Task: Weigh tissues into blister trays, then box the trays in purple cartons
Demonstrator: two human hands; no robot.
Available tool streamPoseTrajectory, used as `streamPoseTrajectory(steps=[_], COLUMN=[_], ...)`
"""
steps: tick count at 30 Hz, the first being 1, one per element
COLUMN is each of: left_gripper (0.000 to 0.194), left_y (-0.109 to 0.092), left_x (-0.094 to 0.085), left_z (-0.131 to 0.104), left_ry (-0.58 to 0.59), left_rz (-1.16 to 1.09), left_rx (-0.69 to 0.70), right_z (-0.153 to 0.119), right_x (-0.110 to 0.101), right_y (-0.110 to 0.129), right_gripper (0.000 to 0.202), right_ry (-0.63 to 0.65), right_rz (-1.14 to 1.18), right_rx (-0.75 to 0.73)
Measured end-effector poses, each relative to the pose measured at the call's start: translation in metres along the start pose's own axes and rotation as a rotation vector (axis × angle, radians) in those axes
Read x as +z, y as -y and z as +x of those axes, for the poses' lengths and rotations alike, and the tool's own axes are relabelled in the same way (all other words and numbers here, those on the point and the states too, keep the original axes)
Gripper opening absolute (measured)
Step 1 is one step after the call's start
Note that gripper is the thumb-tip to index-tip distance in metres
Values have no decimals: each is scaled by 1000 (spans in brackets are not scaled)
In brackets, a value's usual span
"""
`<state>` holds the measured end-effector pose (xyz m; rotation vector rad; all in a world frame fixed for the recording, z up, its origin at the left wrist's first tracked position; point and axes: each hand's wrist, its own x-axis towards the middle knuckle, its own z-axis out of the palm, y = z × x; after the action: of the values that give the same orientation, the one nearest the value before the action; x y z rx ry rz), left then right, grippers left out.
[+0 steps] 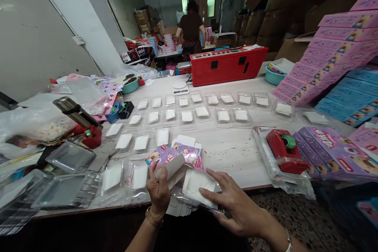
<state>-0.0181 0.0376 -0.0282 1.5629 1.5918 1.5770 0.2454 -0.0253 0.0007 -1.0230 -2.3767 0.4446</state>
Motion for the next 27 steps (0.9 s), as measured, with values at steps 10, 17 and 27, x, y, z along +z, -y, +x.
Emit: streamPoseTrajectory(steps=[10,17,27], left_gripper=[31,34,45], left_y=[-17,-28,-31], left_x=[9,20,21], left_z=[-23,-44,-36], left_ry=[256,366,297], left_rz=[1,-5,-12], left_rx=[195,205,68], right_z=[2,29,39], right_x=[22,50,32], right_y=[27,19,11], right_gripper=[79,88,85], right_ry=[7,-20,179], right_rz=[-165,-224,-80], right_rx=[201,187,102])
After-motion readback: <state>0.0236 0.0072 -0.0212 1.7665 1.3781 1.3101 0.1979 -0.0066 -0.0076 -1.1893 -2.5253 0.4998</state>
